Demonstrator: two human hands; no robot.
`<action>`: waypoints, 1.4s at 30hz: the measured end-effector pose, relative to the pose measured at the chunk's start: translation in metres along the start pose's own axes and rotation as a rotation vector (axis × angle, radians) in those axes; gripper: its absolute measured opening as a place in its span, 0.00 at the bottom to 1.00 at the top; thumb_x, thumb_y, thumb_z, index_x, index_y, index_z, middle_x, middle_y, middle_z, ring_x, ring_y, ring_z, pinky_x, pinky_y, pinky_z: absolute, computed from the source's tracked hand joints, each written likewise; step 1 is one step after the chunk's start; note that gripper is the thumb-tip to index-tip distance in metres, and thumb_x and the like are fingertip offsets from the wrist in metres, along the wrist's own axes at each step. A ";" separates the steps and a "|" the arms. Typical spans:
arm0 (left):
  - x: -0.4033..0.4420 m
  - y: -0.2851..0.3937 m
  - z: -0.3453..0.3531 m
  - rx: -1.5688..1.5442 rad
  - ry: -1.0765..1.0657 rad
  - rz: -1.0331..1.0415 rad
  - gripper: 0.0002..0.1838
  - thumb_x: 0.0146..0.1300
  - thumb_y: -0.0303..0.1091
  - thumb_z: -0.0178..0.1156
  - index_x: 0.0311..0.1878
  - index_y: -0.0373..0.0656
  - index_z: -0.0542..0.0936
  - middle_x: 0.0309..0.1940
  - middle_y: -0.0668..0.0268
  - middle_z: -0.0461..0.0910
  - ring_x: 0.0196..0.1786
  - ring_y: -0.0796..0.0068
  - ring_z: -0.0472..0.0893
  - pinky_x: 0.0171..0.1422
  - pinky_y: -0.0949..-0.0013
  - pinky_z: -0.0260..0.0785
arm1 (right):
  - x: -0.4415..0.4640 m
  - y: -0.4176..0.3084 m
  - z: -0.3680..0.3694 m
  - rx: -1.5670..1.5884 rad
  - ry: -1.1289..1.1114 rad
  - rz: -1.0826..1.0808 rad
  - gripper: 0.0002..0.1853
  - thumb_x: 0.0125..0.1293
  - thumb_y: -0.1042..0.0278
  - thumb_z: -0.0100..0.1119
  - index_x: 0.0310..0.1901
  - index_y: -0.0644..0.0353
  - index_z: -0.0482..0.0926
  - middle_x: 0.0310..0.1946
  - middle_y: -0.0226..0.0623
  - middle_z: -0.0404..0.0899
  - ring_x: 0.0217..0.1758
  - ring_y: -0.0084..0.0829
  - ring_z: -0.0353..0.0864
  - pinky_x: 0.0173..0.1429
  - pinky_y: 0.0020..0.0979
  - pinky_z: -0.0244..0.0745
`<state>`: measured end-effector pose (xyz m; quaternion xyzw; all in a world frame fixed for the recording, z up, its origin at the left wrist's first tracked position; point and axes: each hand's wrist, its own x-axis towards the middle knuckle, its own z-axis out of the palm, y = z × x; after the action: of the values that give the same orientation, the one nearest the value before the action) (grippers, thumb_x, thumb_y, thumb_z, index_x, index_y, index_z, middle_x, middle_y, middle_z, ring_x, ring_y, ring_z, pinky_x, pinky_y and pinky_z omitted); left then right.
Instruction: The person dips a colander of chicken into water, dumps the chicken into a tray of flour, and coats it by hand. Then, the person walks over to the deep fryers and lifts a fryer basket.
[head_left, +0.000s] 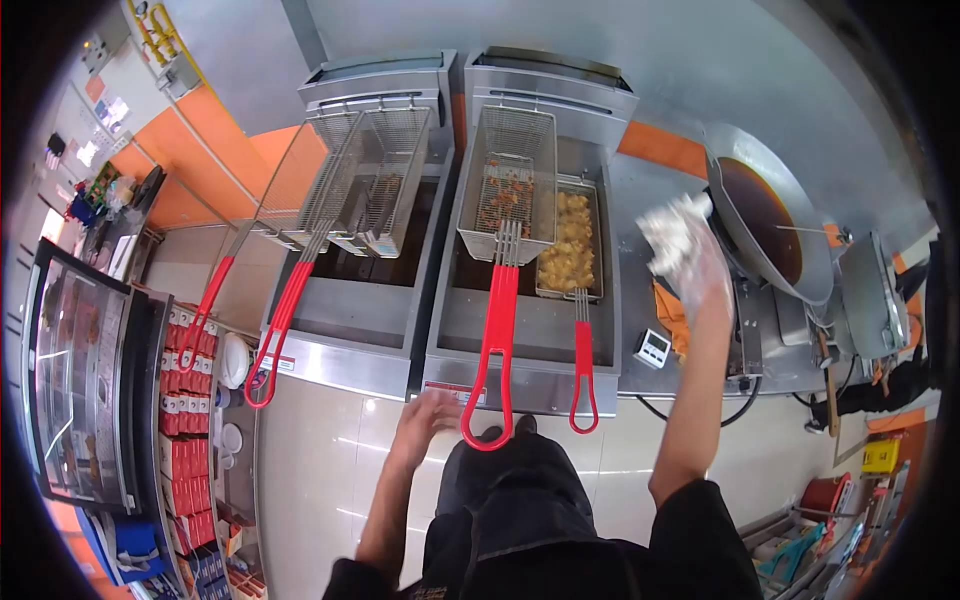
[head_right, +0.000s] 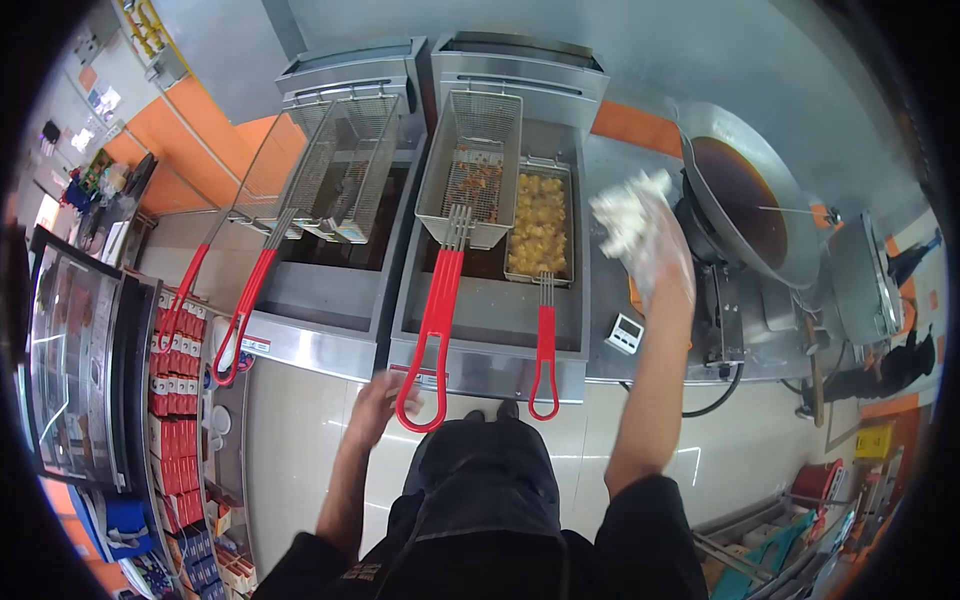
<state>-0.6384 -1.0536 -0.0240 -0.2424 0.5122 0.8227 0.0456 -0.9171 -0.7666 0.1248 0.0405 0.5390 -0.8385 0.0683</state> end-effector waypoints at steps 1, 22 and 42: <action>0.011 0.037 0.026 -0.126 -0.147 -0.024 0.21 0.67 0.46 0.47 0.49 0.36 0.72 0.38 0.56 0.78 0.39 0.65 0.80 0.44 0.66 0.73 | -0.016 -0.003 -0.009 -0.027 0.022 0.027 0.15 0.64 0.61 0.50 0.48 0.59 0.72 0.40 0.35 0.77 0.40 0.27 0.77 0.38 0.26 0.73; -0.008 0.263 0.122 0.065 -0.169 0.040 0.11 0.63 0.38 0.56 0.40 0.40 0.72 0.18 0.79 0.57 0.13 0.93 0.54 0.09 0.86 0.42 | -0.167 0.093 -0.232 0.179 0.364 0.354 0.15 0.61 0.60 0.50 0.42 0.62 0.71 0.30 0.42 0.78 0.24 0.30 0.76 0.19 0.29 0.71; -0.027 0.354 -0.039 0.840 0.302 0.053 0.07 0.61 0.30 0.52 0.37 0.40 0.65 0.18 0.72 0.63 0.13 0.85 0.61 0.12 0.78 0.54 | -0.177 0.123 -0.147 0.170 0.453 0.298 0.16 0.61 0.62 0.52 0.47 0.61 0.70 0.32 0.40 0.78 0.27 0.30 0.78 0.21 0.26 0.71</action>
<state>-0.7154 -1.2490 0.2645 -0.3073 0.8088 0.4995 0.0437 -0.7235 -0.6706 -0.0212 0.3110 0.4563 -0.8312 0.0649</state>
